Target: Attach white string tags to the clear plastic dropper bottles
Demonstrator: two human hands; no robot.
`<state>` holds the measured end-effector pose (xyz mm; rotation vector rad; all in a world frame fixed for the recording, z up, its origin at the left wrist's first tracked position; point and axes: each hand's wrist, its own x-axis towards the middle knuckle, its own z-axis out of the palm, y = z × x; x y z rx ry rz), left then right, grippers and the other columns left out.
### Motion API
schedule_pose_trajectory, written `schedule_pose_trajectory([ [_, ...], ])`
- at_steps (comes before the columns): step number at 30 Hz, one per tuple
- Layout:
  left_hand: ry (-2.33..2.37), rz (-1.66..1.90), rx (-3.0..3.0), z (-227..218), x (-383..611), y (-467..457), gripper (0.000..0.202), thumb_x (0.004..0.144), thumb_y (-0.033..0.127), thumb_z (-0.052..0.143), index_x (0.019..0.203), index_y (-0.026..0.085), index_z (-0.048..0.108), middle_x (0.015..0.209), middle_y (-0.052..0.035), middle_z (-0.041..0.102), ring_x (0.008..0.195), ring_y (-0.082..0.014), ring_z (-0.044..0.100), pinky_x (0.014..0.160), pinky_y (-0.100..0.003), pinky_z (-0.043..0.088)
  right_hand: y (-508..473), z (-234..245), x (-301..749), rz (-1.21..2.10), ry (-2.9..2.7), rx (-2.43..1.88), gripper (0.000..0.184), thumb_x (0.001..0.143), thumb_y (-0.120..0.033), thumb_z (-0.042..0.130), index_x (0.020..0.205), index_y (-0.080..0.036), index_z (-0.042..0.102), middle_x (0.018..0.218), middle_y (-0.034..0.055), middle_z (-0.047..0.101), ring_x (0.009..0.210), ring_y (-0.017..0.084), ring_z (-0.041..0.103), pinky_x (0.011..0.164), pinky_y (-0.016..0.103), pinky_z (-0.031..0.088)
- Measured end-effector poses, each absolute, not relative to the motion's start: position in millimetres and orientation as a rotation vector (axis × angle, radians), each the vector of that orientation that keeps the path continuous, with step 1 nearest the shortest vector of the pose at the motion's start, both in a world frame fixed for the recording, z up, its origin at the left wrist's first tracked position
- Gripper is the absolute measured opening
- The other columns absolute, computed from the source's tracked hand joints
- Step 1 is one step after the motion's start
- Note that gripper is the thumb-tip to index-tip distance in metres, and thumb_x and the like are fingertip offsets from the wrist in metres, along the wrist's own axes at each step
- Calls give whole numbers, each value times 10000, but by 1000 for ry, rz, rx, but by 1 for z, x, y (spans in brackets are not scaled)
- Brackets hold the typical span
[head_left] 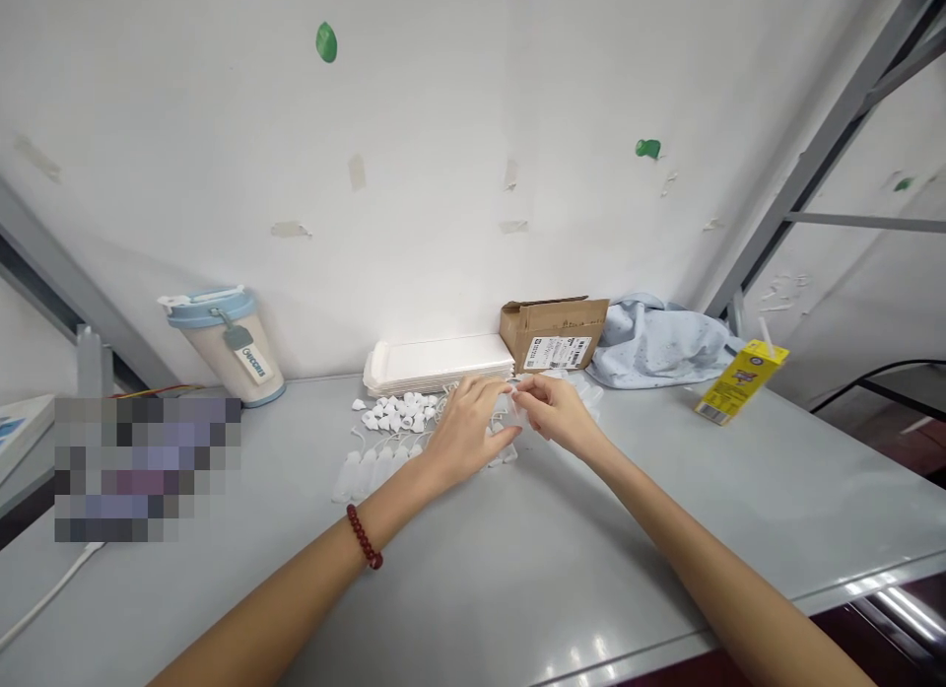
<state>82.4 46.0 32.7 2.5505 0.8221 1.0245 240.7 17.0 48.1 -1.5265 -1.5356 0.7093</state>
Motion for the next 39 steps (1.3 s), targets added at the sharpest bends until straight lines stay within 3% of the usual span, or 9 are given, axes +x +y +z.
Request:
schedule_pose_trajectory([
  [10,909,888,2553,27,85,44,350,762,282,625,1094,198,558,1180,-95,581,1156,-290,416,943,-451,358,22,42,244,828,-1562,-1604,107,722,-254,512,666,-171,548,377,-73,481,295,79,402,354,196,305],
  [17,936,784,2547,25,88,39,224,753,263,614,963,197,577,1011,-81,619,1093,-298,436,881,-435,390,24,37,246,896,-1621,-1635,140,703,-225,505,573,-181,531,344,-58,499,299,103,456,390,212,347],
  [24,941,664,2520,20,88,35,245,792,285,561,1017,186,557,1092,-111,601,1266,-337,314,955,-471,341,24,35,250,1005,-1654,-1655,183,729,-228,502,558,-170,528,397,-27,531,342,108,504,402,214,375],
  [39,1041,478,2600,24,89,28,245,836,306,510,1039,172,535,1135,-105,589,1280,-323,311,976,-458,339,29,32,256,1095,-1716,-1678,155,732,-217,544,614,-137,604,454,-13,559,424,106,530,450,212,431],
])
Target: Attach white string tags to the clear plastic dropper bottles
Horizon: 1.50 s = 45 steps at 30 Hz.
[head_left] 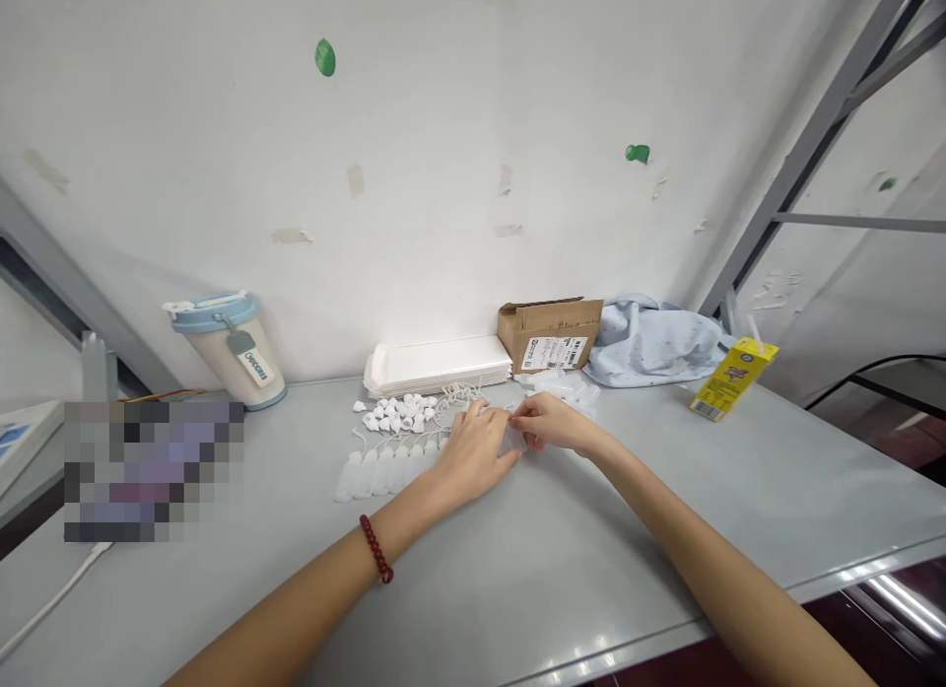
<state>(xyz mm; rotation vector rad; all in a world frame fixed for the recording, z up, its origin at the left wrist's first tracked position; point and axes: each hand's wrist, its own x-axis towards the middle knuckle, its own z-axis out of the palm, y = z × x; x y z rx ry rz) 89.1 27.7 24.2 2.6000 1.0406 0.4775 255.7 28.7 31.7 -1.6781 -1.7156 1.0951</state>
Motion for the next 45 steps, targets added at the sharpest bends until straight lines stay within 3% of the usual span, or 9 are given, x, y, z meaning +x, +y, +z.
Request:
schedule_pose_trajectory([
  [10,1078,467,2597,25,87,31,359,836,388,505,1107,152,517,1199,-124,562,1269,-318,318,974,-461,335,31,31,261,1091,-1702,-1678,110,716,-207,563,707,-125,635,532,3,592,515,122,561,452,214,459],
  [18,1081,371,2627,27,87,23,342,840,344,480,1110,138,520,1193,-135,557,1278,-327,304,967,-468,337,30,33,261,1058,-1730,-1644,101,714,-208,571,714,-121,624,552,7,603,539,129,583,442,209,468],
  [24,1087,442,2661,34,82,35,374,839,379,477,1124,148,548,1190,-111,582,1237,-311,364,971,-458,353,31,34,264,867,-1792,-1648,95,729,-204,574,700,-131,627,596,26,646,549,144,622,450,216,487],
  [29,1289,524,2625,47,59,73,368,832,182,404,1157,122,566,1185,-111,602,1179,-267,449,961,-384,392,42,33,280,280,-1719,-1661,166,822,-177,442,861,-147,600,878,92,654,819,197,620,693,317,515],
  [33,1334,503,2641,45,42,94,381,755,42,383,1015,116,651,1040,-101,667,1080,-263,505,901,-352,437,51,26,291,-27,-1757,-1653,229,828,-117,400,957,-135,588,1021,138,615,982,242,565,831,380,468],
  [45,1073,420,2815,34,43,91,398,701,4,379,893,155,692,1030,-68,674,942,-242,489,814,-354,444,53,15,296,-252,-2090,-1829,358,807,-46,442,1130,-129,573,1204,130,592,1140,254,491,928,376,381],
])
